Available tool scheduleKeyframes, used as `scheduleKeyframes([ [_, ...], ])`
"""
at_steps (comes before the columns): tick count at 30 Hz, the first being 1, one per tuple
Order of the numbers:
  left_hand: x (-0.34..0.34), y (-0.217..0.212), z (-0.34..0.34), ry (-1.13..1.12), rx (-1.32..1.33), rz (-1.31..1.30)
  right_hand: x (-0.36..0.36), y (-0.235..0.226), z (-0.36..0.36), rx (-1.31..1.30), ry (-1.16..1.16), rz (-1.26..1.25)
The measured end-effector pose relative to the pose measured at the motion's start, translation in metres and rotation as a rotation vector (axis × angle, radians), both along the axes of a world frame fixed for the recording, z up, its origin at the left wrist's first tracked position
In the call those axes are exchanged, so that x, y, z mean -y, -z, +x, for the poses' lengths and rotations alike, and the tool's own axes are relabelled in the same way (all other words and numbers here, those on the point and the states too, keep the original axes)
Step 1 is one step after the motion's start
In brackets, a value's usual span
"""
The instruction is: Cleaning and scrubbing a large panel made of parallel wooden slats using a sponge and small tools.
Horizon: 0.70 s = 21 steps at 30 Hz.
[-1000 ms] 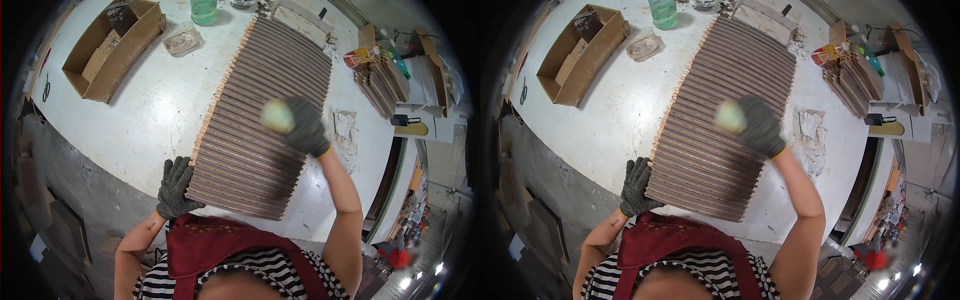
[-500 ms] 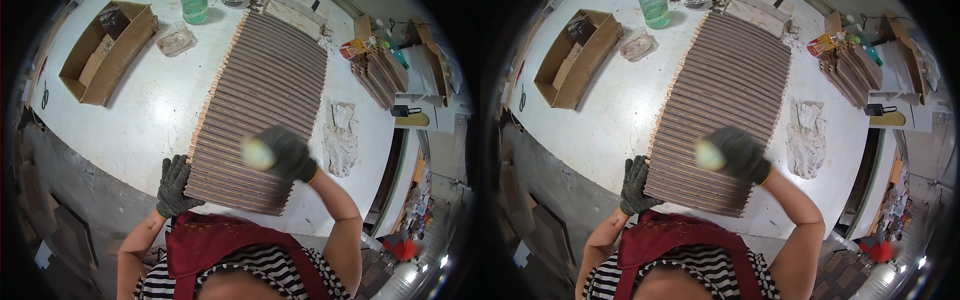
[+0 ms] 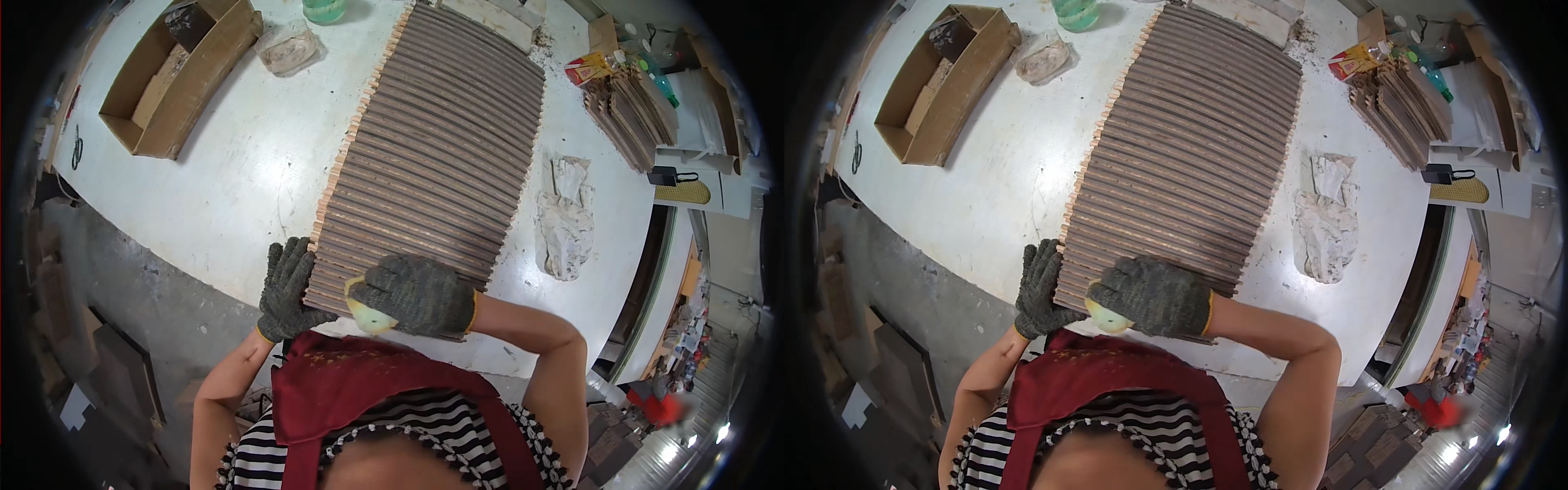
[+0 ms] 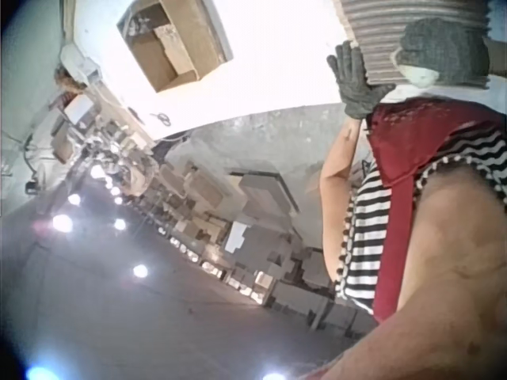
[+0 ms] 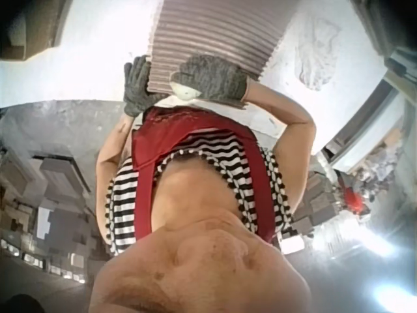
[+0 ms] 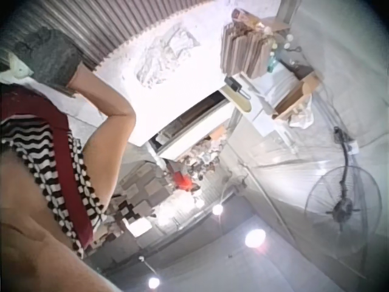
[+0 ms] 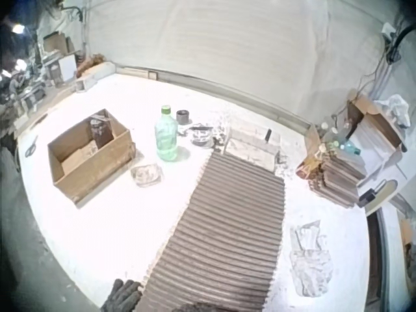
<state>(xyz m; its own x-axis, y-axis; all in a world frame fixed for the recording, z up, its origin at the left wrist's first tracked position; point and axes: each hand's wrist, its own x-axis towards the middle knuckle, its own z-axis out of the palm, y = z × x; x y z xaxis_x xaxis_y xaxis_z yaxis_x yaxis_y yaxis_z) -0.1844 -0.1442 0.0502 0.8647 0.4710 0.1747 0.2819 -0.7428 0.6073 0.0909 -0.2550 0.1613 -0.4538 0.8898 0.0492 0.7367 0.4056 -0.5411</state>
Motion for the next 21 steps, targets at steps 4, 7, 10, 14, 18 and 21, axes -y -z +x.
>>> scheduleKeyframes([
  [4,-0.001,-0.003,0.000,0.005,-0.012,-0.011,-0.034,0.033,0.069,-0.095,0.240,0.299],
  [7,-0.002,-0.002,0.006,0.023,0.009,-0.008,-0.074,0.011,0.186,0.279,0.753,0.277],
  [10,-0.003,-0.005,0.000,0.010,0.021,-0.012,-0.079,0.008,0.203,0.420,0.883,0.314],
  [14,-0.004,-0.009,0.002,0.018,-0.008,-0.026,-0.058,0.029,0.089,0.007,0.275,0.372],
  [18,-0.003,-0.006,0.002,0.009,-0.002,-0.016,-0.093,0.027,0.056,-0.263,0.035,0.042],
  [21,-0.004,-0.009,-0.003,0.013,0.004,-0.045,-0.149,0.005,0.135,0.069,0.354,0.284],
])
